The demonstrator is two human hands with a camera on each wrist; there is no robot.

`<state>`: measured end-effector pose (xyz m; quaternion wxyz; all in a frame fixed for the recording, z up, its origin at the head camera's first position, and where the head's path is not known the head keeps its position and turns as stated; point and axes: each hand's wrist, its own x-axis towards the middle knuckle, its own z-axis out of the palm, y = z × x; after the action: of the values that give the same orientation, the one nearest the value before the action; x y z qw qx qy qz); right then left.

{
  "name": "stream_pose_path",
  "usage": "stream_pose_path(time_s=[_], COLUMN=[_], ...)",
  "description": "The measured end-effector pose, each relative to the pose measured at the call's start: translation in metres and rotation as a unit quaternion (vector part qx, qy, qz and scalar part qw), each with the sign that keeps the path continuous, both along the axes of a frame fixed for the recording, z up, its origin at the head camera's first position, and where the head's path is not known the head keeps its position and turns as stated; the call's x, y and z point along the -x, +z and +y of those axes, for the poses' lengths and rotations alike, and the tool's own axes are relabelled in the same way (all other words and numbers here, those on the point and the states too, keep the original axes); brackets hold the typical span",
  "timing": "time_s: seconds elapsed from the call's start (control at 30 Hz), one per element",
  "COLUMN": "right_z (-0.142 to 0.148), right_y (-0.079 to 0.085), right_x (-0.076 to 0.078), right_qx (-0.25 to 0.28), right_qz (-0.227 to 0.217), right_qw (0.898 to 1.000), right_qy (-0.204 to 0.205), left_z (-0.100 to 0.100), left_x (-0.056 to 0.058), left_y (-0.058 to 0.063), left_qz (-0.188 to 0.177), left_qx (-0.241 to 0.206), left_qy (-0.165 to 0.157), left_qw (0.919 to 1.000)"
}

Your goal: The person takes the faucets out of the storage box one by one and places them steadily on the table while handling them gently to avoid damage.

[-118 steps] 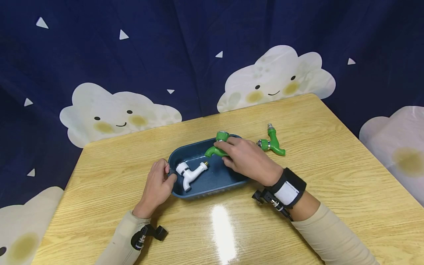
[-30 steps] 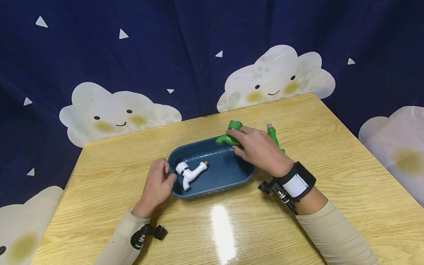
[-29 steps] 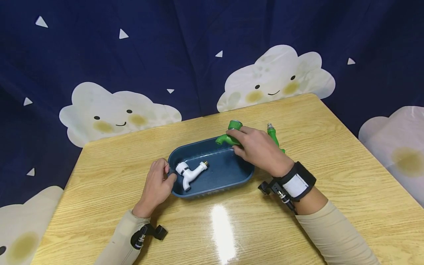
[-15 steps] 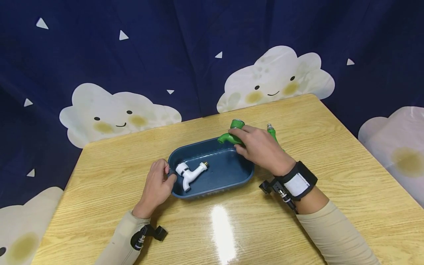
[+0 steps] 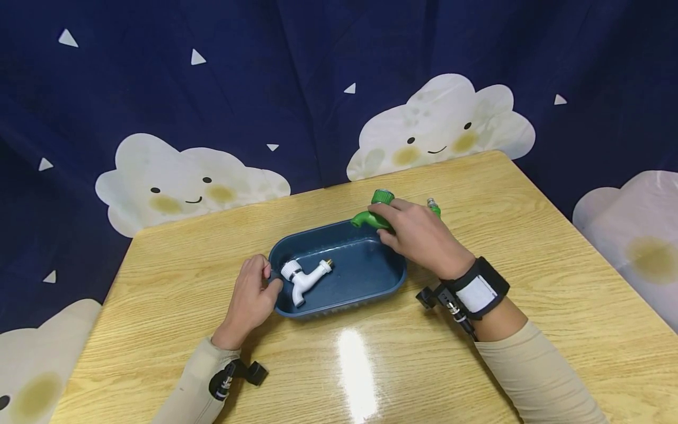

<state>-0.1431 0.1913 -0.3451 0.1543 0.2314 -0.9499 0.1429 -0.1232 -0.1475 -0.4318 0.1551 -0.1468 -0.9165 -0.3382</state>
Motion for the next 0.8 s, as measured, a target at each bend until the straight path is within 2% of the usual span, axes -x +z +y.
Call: stream_pose_path(time_s=[0.8], right_z=[0.0057], right_y=[-0.0045], right_x=[0.0049], right_qx=[0.002], right_qz=[-0.014], right_qw=[1.000], right_qy=[-0.017], left_z=[-0.0006], left_x=[0.0006], left_y=[-0.0010], left_qz=[-0.007], left_qx=[0.000], left_qy=[0.001], left_qw=[1.0000])
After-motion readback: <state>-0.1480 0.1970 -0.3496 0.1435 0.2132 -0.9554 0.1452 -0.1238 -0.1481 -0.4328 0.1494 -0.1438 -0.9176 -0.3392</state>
